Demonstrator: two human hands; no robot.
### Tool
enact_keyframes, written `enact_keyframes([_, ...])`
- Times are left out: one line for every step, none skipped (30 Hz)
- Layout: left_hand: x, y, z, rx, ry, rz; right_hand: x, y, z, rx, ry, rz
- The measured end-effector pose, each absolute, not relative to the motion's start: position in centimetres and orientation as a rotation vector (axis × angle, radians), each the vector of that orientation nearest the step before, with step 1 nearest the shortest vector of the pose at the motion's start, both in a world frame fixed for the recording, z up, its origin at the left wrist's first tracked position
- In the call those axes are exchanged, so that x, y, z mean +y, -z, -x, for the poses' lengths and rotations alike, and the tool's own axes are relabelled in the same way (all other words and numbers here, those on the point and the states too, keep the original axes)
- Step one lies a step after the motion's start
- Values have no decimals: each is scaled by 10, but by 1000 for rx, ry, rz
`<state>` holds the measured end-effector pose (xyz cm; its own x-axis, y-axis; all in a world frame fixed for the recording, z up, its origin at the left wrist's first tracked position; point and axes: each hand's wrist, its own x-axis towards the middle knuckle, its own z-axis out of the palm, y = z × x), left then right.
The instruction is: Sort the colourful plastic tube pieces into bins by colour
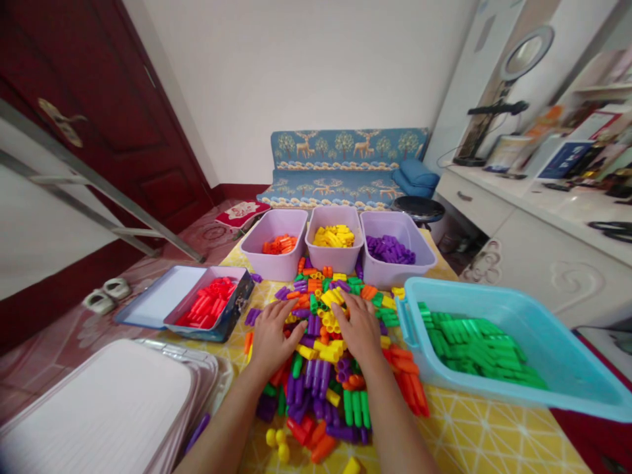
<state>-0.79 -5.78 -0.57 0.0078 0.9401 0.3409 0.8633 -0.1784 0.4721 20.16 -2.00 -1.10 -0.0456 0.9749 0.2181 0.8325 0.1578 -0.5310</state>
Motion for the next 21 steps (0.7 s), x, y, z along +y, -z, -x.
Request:
enact_keyframes([-58, 6, 8, 1921, -906, -2137, -21, 10, -196, -1917, -410, 1637])
enact_keyframes([-58, 7, 8, 1915, -912, -2139, -22, 8, -190, -1906, -470, 1573])
enact_keyframes([-58, 7, 8, 1906, -923, -2141, -24, 6, -185, -1892, -538, 1514])
enact_keyframes([-57, 8, 9, 1894, -932, -2142, -26, 3, -180, -1878, -605, 1455])
enact_keyframes([-57, 8, 9, 1881, -943, -2143, -28, 0, -176, -1875, -668, 1393])
enact_keyframes([-57, 9, 9, 1867, -947, -2146, -30, -3, -173, -1882, -722, 1332])
enact_keyframes([-57, 9, 9, 1855, -948, -2147, -31, -7, -172, -1893, -767, 1276])
enact_keyframes([-56, 9, 9, 1848, -946, -2146, -33, -10, -170, -1906, -803, 1229])
enact_keyframes([-56, 9, 9, 1845, -940, -2143, -34, -13, -170, -1915, -830, 1191])
enact_keyframes([-55, 9, 10, 1845, -931, -2138, -36, -16, -171, -1919, -854, 1160])
enact_keyframes([-54, 9, 10, 1849, -922, -2131, -36, -18, -172, -1923, -878, 1131])
enact_keyframes([-54, 8, 10, 1851, -909, -2124, -37, -20, -174, -1928, -899, 1106])
enact_keyframes([-53, 8, 10, 1853, -898, -2115, -37, -20, -175, -1938, -915, 1086])
enact_keyframes([-53, 8, 10, 1857, -888, -2106, -36, -20, -177, -1953, -924, 1073])
enact_keyframes([-52, 7, 10, 1860, -882, -2097, -35, -20, -178, -1967, -923, 1073])
enact_keyframes([-52, 7, 10, 1860, -880, -2090, -34, -18, -179, -1980, -915, 1084])
enact_keyframes([-52, 7, 10, 1857, -878, -2087, -33, -17, -180, -1989, -899, 1104])
enact_keyframes([-52, 6, 9, 1853, -878, -2086, -32, -15, -180, -1994, -881, 1128])
enact_keyframes([-53, 6, 9, 1850, -879, -2085, -31, -12, -180, -1994, -864, 1149])
enact_keyframes([-53, 5, 8, 1847, -877, -2083, -30, -10, -179, -1994, -853, 1164])
enact_keyframes([-53, 4, 7, 1847, -875, -2076, -29, -9, -179, -1990, -845, 1169])
